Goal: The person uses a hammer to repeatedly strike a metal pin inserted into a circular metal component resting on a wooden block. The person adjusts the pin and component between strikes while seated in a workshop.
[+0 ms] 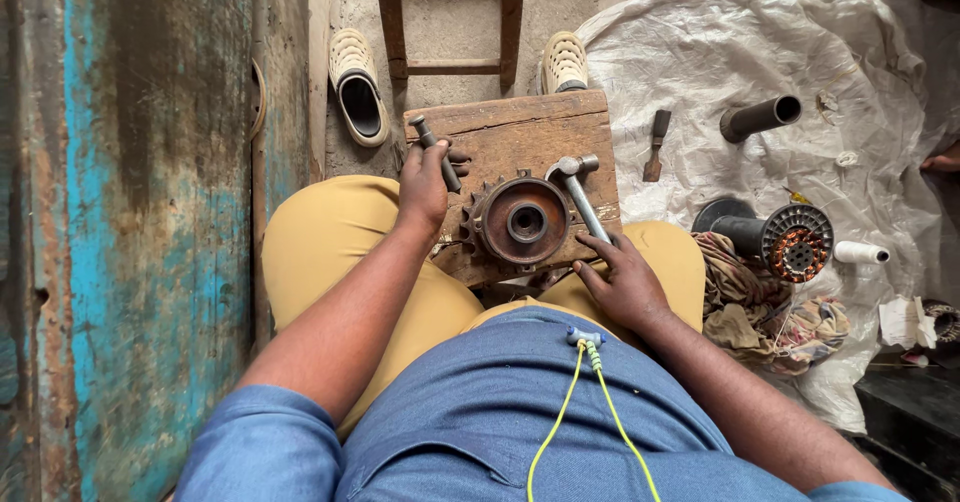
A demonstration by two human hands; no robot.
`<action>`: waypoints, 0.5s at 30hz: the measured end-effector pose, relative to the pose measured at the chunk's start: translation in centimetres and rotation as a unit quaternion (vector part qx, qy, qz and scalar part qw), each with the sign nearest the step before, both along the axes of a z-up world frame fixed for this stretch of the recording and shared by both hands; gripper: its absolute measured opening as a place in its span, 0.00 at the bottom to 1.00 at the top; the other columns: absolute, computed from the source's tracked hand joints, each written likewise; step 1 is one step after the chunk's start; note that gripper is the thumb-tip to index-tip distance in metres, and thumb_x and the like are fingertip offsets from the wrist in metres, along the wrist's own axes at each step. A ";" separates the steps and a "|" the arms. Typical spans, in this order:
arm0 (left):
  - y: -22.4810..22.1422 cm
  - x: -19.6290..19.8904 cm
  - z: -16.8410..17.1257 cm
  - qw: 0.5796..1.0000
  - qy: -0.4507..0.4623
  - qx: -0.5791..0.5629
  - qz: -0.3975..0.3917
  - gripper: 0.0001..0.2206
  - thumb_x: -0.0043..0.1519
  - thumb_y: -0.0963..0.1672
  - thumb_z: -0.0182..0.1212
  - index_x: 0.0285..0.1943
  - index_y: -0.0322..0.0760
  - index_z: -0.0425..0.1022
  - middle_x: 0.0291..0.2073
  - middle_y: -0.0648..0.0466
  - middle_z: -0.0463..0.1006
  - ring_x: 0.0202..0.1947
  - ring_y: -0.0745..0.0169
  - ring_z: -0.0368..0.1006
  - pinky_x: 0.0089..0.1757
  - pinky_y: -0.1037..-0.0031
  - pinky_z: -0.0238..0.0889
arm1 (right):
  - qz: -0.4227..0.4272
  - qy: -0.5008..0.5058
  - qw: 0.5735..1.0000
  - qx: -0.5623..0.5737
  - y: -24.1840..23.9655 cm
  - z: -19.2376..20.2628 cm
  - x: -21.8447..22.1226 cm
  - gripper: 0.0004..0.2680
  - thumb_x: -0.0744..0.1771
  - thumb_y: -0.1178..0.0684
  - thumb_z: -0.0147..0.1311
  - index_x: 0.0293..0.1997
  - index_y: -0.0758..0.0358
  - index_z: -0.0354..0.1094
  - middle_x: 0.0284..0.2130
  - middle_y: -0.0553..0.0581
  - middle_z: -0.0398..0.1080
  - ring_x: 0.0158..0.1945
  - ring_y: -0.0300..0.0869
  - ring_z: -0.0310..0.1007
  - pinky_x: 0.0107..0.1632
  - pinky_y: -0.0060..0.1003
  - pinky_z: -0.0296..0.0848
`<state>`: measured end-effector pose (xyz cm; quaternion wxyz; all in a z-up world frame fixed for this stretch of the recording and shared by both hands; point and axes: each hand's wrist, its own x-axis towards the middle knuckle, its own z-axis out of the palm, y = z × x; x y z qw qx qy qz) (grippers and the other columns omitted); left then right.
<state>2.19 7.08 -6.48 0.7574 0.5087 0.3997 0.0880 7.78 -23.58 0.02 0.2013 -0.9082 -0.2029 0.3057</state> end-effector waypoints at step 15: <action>-0.7 -2.2 -1.2 0.987 -0.091 0.130 0.008 0.12 0.73 0.47 0.49 0.53 0.35 0.73 0.32 0.54 0.78 0.32 0.69 0.73 0.37 0.76 0.70 | 0.024 -0.046 0.999 0.014 -0.4 -0.4 -0.2 0.18 0.66 0.43 0.58 0.63 0.44 0.69 0.60 0.62 0.65 0.54 0.55 0.73 0.56 0.46 0.72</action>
